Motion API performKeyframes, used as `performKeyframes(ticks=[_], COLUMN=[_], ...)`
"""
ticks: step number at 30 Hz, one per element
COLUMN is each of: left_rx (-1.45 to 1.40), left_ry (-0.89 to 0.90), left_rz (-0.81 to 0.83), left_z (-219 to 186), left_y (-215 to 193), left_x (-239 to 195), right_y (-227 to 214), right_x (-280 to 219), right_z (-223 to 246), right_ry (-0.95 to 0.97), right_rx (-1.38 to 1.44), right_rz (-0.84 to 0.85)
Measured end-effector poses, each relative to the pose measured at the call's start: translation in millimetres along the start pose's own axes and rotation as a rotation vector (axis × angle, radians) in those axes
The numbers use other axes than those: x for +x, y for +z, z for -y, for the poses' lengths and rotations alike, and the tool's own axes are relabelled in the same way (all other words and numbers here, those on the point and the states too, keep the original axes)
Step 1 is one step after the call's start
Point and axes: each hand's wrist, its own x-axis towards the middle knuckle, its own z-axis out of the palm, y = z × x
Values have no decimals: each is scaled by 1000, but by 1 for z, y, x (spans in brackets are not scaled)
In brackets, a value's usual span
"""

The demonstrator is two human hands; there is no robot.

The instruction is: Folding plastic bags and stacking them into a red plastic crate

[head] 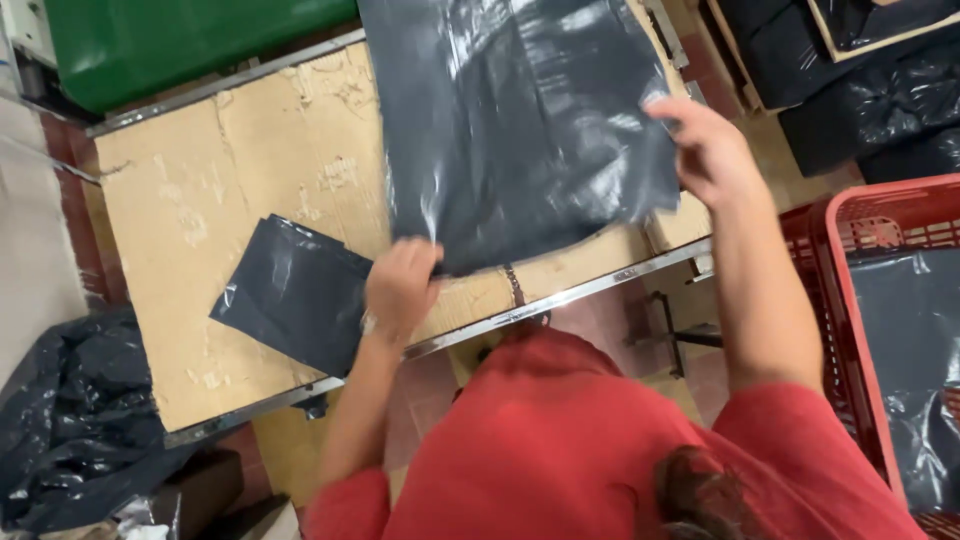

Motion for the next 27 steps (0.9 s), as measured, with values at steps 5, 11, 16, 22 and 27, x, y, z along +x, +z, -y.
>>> performKeyframes(ticks=[5,11,16,22,27], left_rx=[-240,-587,-542,-1309,-410], left_ry=[349,550,-99,-1191,-1063], left_rz=[262,274,-33,-259,132], left_z=[-65,-54,61,208,261], left_y=[-163,-210,-115,62,207], left_x=[-30,27,121,176,109], right_y=[-126,-48,-36,-21,7], right_x=[-89,-151,-16,251,371], right_z=[-57,-17,-14,-64,-115], right_ry=[-145,-312,-637,-804,-181], right_rx=[-151,-687,-906,-749,-748], right_rz=[388,49,-11,-5,-153])
